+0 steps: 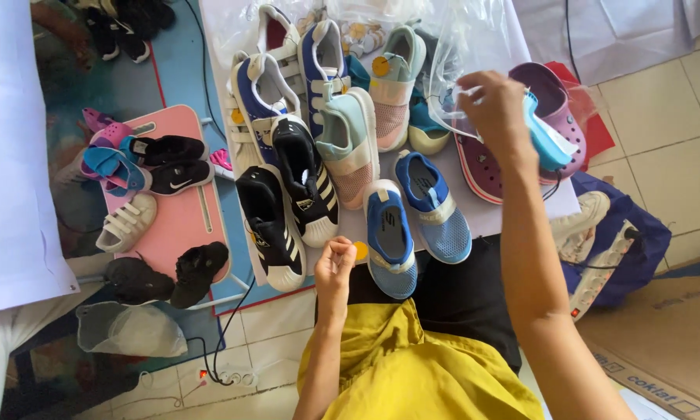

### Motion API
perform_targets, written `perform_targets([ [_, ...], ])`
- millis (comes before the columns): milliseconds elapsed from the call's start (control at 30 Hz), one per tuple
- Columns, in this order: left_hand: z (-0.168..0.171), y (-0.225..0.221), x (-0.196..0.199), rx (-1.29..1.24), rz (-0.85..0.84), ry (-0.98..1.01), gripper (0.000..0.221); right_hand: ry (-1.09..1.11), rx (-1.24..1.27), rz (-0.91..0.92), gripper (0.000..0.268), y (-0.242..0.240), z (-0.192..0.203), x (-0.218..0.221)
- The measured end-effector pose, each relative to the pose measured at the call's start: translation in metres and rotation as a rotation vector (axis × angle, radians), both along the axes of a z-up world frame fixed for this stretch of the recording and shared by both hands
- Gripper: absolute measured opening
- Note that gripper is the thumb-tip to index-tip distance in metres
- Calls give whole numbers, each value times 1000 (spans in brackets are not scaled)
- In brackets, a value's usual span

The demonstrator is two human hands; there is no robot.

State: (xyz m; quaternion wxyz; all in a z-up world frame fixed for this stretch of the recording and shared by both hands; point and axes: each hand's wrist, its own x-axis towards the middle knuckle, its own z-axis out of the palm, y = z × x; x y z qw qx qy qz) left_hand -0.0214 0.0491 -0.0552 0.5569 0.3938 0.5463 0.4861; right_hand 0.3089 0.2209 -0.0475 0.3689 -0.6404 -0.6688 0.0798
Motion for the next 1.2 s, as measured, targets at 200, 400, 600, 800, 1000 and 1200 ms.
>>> perform_targets([
  [200, -4, -3, -5, -10, -17, -18, 15, -53, -169, -26, 29, 35, -47, -34],
  [400, -9, -3, -5, -1, -28, 0, 17, -169, -72, -6, 13, 30, -64, -36],
  [600, -28, -8, -14, -12, -96, -171, 9, 79, 375, -36, 15, 23, 7, -21],
  [800, -17, -12, -8, -110, -110, -164, 17, 506, 429, 12, 13, -15, 86, -10],
  [1000, 14, -3, 13, -65, -235, -199, 19, 571, 378, -3, 9, -72, 99, -29],
  [1200, 26, 33, 64, -58, -366, -396, 24, 438, 441, -171, 20, -132, 70, -61],
])
